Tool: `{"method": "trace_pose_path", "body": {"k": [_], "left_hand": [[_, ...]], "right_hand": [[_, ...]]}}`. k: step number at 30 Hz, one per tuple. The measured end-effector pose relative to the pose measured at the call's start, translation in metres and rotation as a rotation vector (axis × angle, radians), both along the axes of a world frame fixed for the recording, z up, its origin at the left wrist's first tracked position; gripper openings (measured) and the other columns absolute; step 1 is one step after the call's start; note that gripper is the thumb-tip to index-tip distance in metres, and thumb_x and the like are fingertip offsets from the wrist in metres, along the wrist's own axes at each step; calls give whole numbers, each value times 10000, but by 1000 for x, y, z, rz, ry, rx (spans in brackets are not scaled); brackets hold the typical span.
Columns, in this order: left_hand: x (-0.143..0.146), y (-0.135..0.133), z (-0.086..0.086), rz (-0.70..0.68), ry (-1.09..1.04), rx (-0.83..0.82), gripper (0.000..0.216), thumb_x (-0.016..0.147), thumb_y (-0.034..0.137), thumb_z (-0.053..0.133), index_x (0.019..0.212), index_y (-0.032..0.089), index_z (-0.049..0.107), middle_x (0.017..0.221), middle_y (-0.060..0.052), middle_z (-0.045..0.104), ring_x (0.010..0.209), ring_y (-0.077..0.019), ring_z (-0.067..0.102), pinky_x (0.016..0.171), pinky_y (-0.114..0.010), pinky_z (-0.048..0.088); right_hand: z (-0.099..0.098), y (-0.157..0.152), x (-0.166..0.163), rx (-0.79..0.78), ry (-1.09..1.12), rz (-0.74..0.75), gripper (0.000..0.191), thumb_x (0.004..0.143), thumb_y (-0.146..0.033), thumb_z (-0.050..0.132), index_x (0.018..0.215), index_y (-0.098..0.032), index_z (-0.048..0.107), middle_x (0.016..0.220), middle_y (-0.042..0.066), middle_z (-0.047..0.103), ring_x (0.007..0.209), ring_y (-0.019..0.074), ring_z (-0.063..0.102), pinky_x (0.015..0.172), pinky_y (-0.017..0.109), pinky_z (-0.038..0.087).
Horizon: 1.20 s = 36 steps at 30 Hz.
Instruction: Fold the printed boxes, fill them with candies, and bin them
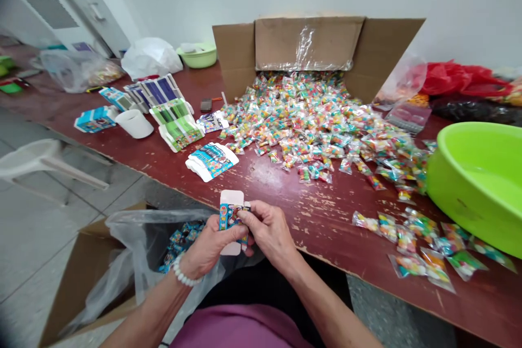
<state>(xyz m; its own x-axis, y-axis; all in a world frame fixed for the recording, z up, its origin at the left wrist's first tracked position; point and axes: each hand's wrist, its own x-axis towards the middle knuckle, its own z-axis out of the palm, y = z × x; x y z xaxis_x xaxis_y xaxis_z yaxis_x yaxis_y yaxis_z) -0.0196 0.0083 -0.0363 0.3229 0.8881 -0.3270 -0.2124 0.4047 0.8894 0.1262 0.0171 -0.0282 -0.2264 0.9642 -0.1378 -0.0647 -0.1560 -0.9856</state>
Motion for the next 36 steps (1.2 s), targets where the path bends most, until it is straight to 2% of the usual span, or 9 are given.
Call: {"method": "trace_pose_path", "body": {"k": [4,7,10,17,23,26,29,32,36], "left_hand": [[-5,1,1,-28,64,69,299,773,320,768,977,113,693,916,-61,707,849,-162,647,805,-275,523],[-7,-1,1,149,96,93,422,756,309,777,1097,147,589,886,-44,706,784,-155,652,739,-273,535],[-4,-7,0,314,73,119,660,734,277,793,1266,224,407,839,7,694,660,-123,632,638,-243,530],[-8,-9,-2,243,56,176,608,789,271,745,1315,246,442,960,-19,694,750,-133,658,684,-243,540],[-19,-6,-2,103,3,93,345,794,301,747,1071,199,568,823,-4,675,710,-124,624,658,-228,506],[-21,-8,-4,57,5,113,264,830,311,718,1024,191,584,837,-8,667,733,-115,606,674,-221,494],[-22,-10,-6,82,-8,116,328,831,308,726,1077,213,530,847,-1,664,750,-123,615,677,-229,497],[-21,-12,-6,160,-85,23,443,805,321,758,1123,257,455,879,17,659,746,-132,638,652,-240,516],[-16,-16,-10,60,-213,-186,410,879,541,595,1120,219,519,878,-39,674,630,-166,671,543,-270,526]], "right_hand": [[-4,6,9,159,-172,-35,258,903,-378,586,994,-192,739,857,38,734,752,198,664,663,286,529],[-7,7,10,193,-212,-24,350,914,-355,581,1233,-222,637,974,51,742,855,220,683,751,319,536],[-12,5,3,114,-40,-61,533,905,-373,603,1393,-245,431,1006,61,736,827,209,698,705,317,553],[-17,4,-6,106,92,-104,313,858,-409,680,1110,-227,643,987,46,729,859,191,670,781,308,527],[-16,15,8,-90,56,-44,328,758,-479,764,746,-158,700,722,13,668,635,131,571,607,259,461],[-15,21,13,-187,143,12,367,647,-426,861,870,-183,701,739,-9,666,618,117,577,599,249,462],[-14,22,15,-105,77,101,347,701,-404,833,954,-201,711,785,3,679,660,124,594,616,247,470],[-12,19,14,67,-101,96,241,803,-413,745,827,-174,726,803,45,692,696,149,598,612,255,472],[-9,13,6,253,-242,43,217,862,-404,681,858,-194,735,808,40,690,720,170,628,647,273,490]]}}
